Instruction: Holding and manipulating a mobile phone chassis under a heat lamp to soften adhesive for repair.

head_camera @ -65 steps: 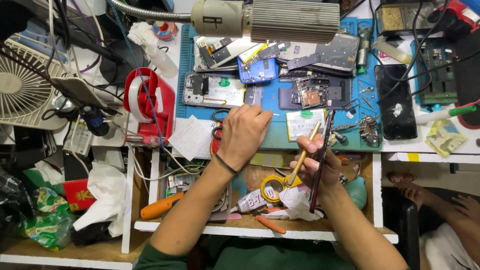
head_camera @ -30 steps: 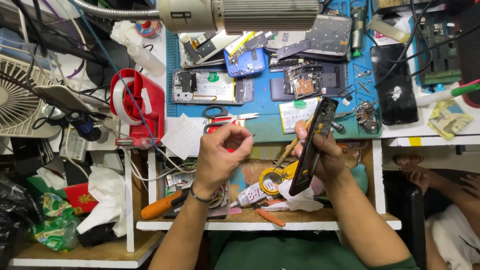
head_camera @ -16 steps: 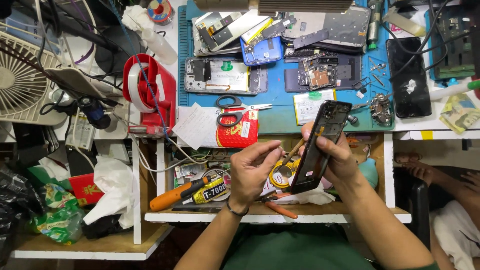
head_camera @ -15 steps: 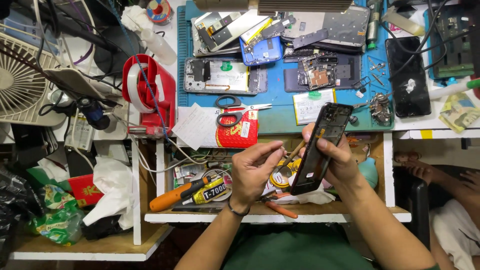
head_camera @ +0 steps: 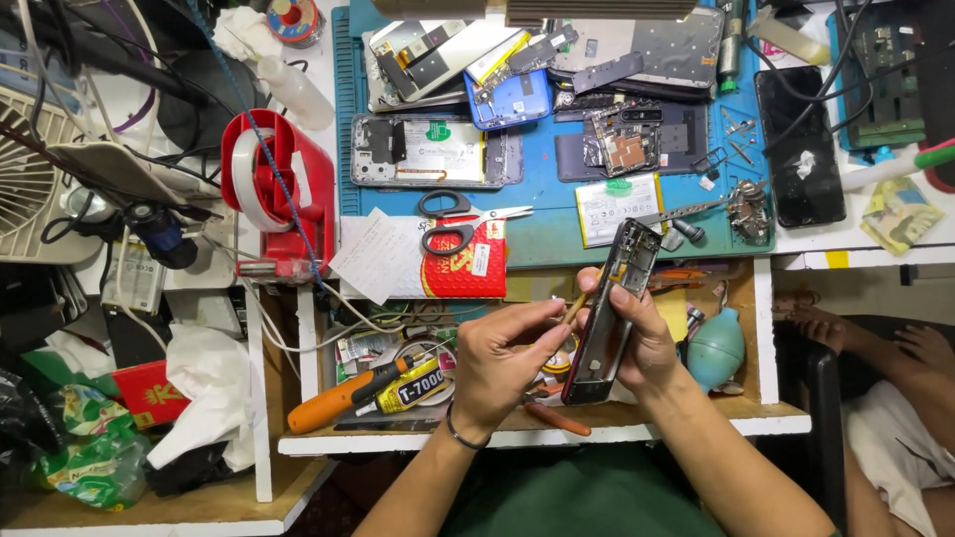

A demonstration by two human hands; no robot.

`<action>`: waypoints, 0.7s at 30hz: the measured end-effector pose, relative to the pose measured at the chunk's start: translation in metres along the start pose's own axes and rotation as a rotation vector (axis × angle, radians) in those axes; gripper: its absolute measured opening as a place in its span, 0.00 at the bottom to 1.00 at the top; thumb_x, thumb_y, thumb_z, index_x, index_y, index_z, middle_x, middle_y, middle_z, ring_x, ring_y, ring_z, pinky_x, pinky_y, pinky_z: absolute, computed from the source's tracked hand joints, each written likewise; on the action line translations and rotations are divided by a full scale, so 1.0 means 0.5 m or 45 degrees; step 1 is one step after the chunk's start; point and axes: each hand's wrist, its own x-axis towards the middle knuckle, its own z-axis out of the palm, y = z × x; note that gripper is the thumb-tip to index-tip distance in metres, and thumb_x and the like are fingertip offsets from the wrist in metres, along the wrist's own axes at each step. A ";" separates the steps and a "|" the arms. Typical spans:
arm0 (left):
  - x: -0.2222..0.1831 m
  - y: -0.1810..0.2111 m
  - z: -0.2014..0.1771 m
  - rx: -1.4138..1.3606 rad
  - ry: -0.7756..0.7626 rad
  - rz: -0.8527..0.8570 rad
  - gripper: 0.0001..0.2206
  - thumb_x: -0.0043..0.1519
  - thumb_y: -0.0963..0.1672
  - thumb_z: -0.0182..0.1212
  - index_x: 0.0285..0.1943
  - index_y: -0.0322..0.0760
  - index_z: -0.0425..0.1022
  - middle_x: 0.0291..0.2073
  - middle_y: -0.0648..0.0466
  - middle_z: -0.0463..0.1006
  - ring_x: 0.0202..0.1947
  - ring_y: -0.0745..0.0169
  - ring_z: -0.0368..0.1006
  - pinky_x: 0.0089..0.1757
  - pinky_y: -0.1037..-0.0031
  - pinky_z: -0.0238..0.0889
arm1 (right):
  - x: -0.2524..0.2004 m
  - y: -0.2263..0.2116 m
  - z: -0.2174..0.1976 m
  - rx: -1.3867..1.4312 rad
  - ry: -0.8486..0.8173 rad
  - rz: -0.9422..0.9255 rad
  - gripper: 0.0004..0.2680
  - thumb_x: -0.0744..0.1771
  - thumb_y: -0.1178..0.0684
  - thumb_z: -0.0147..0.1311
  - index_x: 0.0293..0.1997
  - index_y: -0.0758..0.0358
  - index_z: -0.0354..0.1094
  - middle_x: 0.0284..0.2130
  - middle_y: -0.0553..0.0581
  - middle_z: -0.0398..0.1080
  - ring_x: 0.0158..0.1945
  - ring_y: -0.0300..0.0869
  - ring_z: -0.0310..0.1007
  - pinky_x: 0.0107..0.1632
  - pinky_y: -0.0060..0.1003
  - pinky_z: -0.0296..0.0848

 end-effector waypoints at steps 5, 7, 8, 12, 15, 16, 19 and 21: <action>0.002 -0.011 -0.010 0.026 -0.007 -0.031 0.11 0.54 0.36 0.72 0.45 0.36 0.86 0.36 0.44 0.87 0.40 0.52 0.83 0.35 0.68 0.77 | -0.021 -0.026 0.131 -0.134 0.092 -0.033 0.10 0.67 0.60 0.51 0.52 0.71 0.67 0.52 0.71 0.71 0.37 0.55 0.83 0.44 0.50 0.84; 0.003 -0.013 -0.015 0.022 -0.012 -0.044 0.12 0.54 0.35 0.72 0.46 0.36 0.86 0.36 0.43 0.87 0.40 0.52 0.83 0.36 0.68 0.77 | -0.023 -0.050 0.168 -0.174 0.121 -0.071 0.09 0.66 0.62 0.52 0.52 0.69 0.68 0.56 0.71 0.70 0.38 0.53 0.83 0.44 0.49 0.84; 0.003 -0.010 -0.019 0.047 -0.014 -0.048 0.12 0.54 0.35 0.72 0.47 0.36 0.86 0.36 0.43 0.87 0.41 0.52 0.83 0.36 0.67 0.77 | -0.025 -0.061 0.165 -0.246 0.175 -0.102 0.10 0.66 0.61 0.52 0.53 0.68 0.68 0.57 0.68 0.71 0.39 0.49 0.83 0.44 0.46 0.84; -0.001 -0.003 -0.044 0.168 -0.131 -0.022 0.13 0.54 0.36 0.72 0.48 0.38 0.85 0.39 0.46 0.88 0.42 0.50 0.85 0.38 0.68 0.78 | -0.050 -0.129 0.147 -0.381 0.251 -0.224 0.13 0.67 0.59 0.52 0.58 0.65 0.67 0.58 0.65 0.72 0.37 0.44 0.82 0.43 0.41 0.86; -0.020 -0.036 -0.055 0.388 -0.384 0.178 0.16 0.56 0.35 0.72 0.53 0.33 0.80 0.47 0.45 0.84 0.48 0.53 0.84 0.53 0.70 0.79 | -0.084 -0.189 0.072 -0.379 0.382 -0.305 0.17 0.66 0.55 0.61 0.61 0.55 0.63 0.57 0.61 0.72 0.33 0.44 0.79 0.36 0.38 0.83; -0.021 -0.059 -0.051 0.386 -0.389 0.169 0.16 0.56 0.35 0.72 0.53 0.33 0.80 0.47 0.45 0.84 0.48 0.53 0.84 0.53 0.70 0.79 | -0.090 -0.201 0.061 -0.377 0.392 -0.301 0.17 0.66 0.55 0.61 0.61 0.55 0.63 0.57 0.61 0.72 0.33 0.44 0.79 0.36 0.38 0.83; -0.022 -0.118 -0.037 0.457 -0.599 0.258 0.14 0.59 0.35 0.68 0.53 0.32 0.79 0.47 0.46 0.84 0.47 0.51 0.83 0.49 0.69 0.79 | -0.103 -0.223 0.050 -0.532 0.477 -0.403 0.16 0.68 0.53 0.58 0.62 0.52 0.61 0.56 0.60 0.72 0.36 0.44 0.77 0.41 0.43 0.83; -0.008 -0.149 -0.023 0.549 -0.749 0.345 0.17 0.55 0.35 0.72 0.53 0.35 0.80 0.46 0.47 0.84 0.46 0.48 0.83 0.48 0.64 0.79 | -0.099 -0.222 0.065 -0.565 0.484 -0.414 0.14 0.67 0.55 0.58 0.59 0.55 0.62 0.49 0.55 0.75 0.36 0.43 0.77 0.37 0.41 0.82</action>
